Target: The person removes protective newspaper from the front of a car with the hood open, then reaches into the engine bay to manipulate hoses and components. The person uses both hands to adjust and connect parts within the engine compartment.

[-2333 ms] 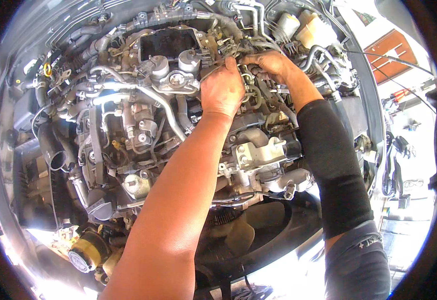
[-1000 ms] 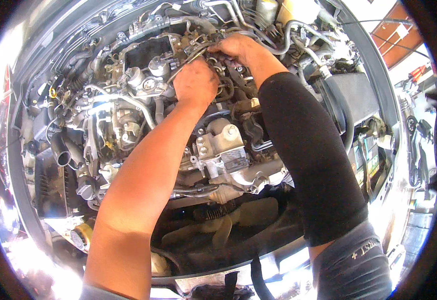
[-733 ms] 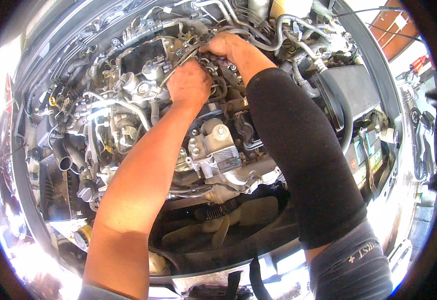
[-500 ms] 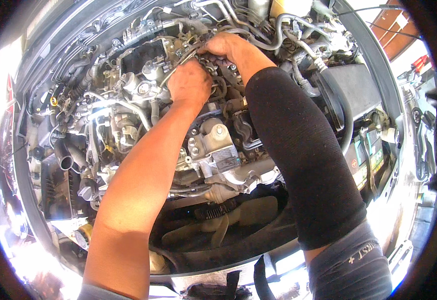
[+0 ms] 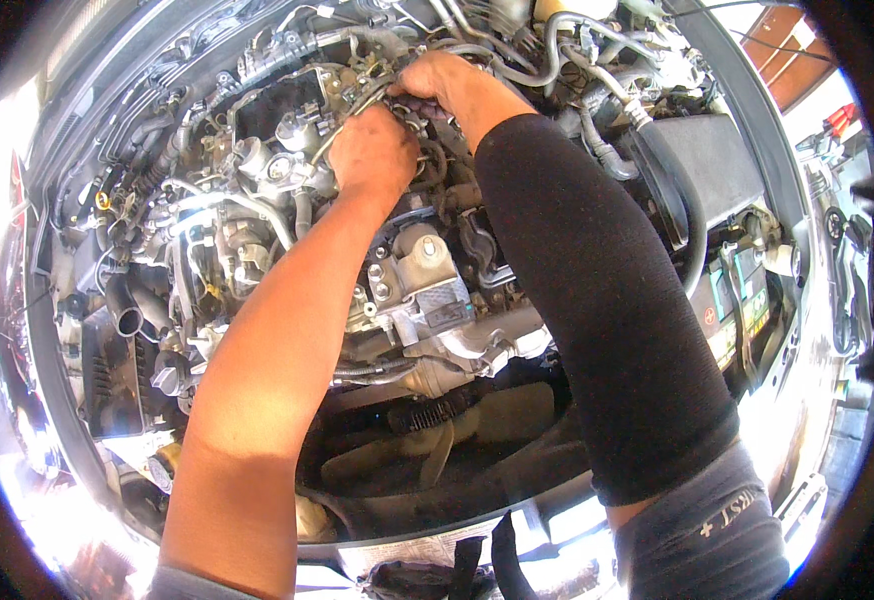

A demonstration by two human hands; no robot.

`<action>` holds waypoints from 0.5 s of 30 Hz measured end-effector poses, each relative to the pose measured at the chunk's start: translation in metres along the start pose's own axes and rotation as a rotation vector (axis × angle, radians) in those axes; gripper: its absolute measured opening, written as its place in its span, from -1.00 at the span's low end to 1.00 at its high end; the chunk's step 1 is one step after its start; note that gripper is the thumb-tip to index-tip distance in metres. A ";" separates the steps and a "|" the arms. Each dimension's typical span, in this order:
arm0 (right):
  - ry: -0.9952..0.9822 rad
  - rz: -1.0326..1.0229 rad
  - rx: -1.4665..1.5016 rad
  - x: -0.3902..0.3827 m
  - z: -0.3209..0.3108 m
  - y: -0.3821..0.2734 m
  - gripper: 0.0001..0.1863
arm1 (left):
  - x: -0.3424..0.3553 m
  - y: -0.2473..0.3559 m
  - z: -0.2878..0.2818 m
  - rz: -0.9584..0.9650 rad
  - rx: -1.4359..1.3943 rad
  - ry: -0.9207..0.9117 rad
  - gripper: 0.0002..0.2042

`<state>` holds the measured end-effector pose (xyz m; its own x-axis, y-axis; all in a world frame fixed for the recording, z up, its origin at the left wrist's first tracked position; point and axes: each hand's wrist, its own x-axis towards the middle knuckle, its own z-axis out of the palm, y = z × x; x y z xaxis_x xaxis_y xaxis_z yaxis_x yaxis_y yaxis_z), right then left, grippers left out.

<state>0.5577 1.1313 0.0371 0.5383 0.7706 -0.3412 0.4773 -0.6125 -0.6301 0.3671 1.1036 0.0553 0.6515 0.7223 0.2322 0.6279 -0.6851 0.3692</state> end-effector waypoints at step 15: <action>0.105 0.016 -0.076 -0.007 0.001 -0.005 -0.63 | 0.008 0.005 0.004 -0.078 0.034 -0.036 -0.74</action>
<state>0.5514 1.1291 0.0421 0.6140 0.7406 -0.2730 0.5173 -0.6388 -0.5695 0.3772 1.1060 0.0551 0.6148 0.7698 0.1714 0.6908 -0.6305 0.3539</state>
